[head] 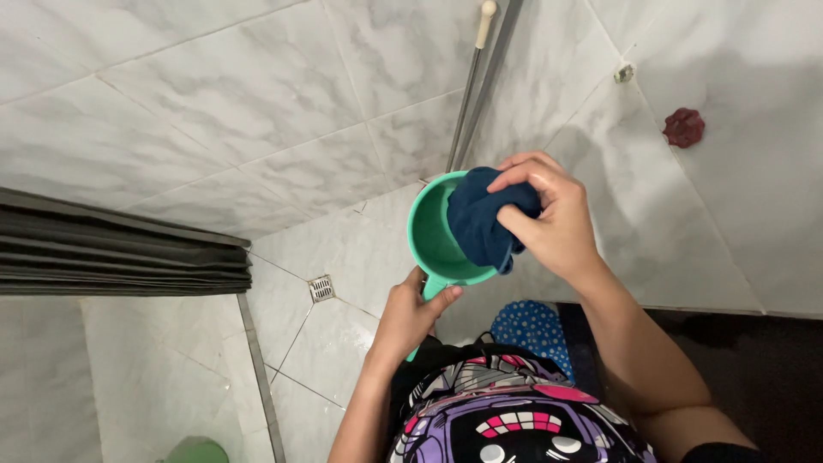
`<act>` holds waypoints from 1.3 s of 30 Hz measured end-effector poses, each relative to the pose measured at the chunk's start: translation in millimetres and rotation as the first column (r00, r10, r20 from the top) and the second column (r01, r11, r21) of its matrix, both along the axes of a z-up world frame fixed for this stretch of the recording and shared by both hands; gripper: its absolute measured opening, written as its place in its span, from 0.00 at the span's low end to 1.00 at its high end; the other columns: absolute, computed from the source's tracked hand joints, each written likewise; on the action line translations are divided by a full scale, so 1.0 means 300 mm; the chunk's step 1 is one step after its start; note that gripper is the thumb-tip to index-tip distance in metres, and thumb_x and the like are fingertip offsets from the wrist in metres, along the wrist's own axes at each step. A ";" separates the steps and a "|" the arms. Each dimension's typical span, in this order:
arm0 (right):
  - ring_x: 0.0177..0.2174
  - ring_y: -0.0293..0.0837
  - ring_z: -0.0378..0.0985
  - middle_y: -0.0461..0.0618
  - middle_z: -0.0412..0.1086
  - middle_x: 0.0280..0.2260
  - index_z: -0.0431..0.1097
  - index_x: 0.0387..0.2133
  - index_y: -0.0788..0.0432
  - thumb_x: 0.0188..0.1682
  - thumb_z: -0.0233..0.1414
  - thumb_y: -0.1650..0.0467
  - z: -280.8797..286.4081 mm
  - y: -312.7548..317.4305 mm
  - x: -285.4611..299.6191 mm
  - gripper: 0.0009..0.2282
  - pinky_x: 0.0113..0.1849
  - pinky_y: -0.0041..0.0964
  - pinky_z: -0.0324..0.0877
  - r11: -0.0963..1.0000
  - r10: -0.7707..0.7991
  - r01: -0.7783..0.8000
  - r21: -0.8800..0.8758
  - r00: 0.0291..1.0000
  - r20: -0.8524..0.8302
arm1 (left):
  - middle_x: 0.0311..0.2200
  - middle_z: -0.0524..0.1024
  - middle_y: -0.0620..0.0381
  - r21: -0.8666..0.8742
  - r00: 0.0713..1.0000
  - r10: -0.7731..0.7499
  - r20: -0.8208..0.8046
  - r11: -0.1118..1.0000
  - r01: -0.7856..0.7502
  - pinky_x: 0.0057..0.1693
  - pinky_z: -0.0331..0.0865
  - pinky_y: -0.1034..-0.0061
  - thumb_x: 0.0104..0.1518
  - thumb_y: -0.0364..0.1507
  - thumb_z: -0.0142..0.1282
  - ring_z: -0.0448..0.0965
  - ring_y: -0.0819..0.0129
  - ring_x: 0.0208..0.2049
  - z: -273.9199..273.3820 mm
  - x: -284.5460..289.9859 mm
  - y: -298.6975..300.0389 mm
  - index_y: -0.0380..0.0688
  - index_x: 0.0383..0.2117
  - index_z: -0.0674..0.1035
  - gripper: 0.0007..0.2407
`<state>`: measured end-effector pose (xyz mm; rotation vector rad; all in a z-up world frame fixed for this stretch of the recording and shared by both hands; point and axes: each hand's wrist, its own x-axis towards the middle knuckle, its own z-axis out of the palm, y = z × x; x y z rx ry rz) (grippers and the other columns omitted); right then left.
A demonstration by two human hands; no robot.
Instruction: The person pours liquid soap into a green plastic bowl, then wets and wrings out a blue cloth in the sink. They proceed to splash water from the bowl onto the tiled walls of the shower area and wipe the surfaces with the cloth.
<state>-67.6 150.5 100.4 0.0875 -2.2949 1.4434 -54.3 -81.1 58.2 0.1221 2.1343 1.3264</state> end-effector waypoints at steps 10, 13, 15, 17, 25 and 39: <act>0.57 0.61 0.58 0.49 0.70 0.51 0.78 0.30 0.52 0.33 0.55 0.76 -0.141 -0.078 -0.019 0.12 0.50 0.62 0.52 0.491 0.197 -0.192 0.849 0.975 0.107 | 0.13 0.76 0.51 -0.019 0.999 0.036 0.027 0.999 -0.036 0.32 0.73 0.71 0.52 0.38 0.64 0.79 0.61 0.15 0.001 0.004 0.002 0.42 0.32 0.76 0.13; 0.55 0.63 0.63 0.56 0.73 0.47 0.77 0.30 0.60 0.36 0.51 0.82 -0.198 -0.134 -0.034 0.11 0.49 0.57 0.58 0.714 0.470 -0.433 0.551 0.879 0.081 | 0.17 0.78 0.44 -0.069 0.999 0.028 -0.026 0.997 -0.030 0.34 0.73 0.65 0.51 0.40 0.66 0.83 0.54 0.23 -0.035 0.011 -0.004 0.41 0.34 0.78 0.16; 0.37 0.65 0.79 0.61 0.78 0.34 0.76 0.28 0.62 0.45 0.45 0.79 -0.243 -0.159 -0.076 0.09 0.39 0.55 0.72 0.700 0.461 -0.646 0.305 0.734 0.498 | 0.22 0.78 0.37 -0.131 0.999 -0.010 -0.053 0.991 0.003 0.38 0.72 0.58 0.51 0.42 0.65 0.83 0.41 0.31 -0.029 0.018 -0.003 0.39 0.35 0.77 0.19; 0.33 0.66 0.80 0.64 0.77 0.31 0.76 0.24 0.65 0.45 0.46 0.77 -0.401 -0.156 -0.106 0.09 0.35 0.56 0.73 0.659 0.388 -0.658 0.364 0.713 0.584 | 0.20 0.78 0.39 -0.153 0.998 -0.003 -0.056 0.988 -0.005 0.39 0.73 0.58 0.51 0.43 0.64 0.84 0.43 0.30 -0.045 0.021 -0.005 0.39 0.36 0.76 0.19; 0.23 0.58 0.83 0.56 0.75 0.17 0.78 0.15 0.57 0.40 0.52 0.78 -0.685 -0.260 -0.213 0.09 0.22 0.49 0.74 0.390 0.080 -0.498 0.775 0.856 0.510 | 0.09 0.73 0.54 -0.154 0.996 0.083 -0.044 0.984 -0.088 0.33 0.73 0.64 0.52 0.44 0.61 0.82 0.55 0.18 -0.177 0.040 -0.021 0.46 0.33 0.76 0.15; 0.27 0.48 0.80 0.51 0.74 0.24 0.72 0.28 0.65 0.50 0.55 0.73 -1.107 -0.431 -0.467 0.05 0.30 0.37 0.74 0.259 0.675 0.660 -0.705 0.398 0.621 | 0.09 0.73 0.57 0.074 0.944 0.296 0.146 0.948 -0.309 0.23 0.70 0.76 0.54 0.37 0.63 0.75 0.68 0.09 -0.400 -0.108 -0.161 0.40 0.31 0.77 0.13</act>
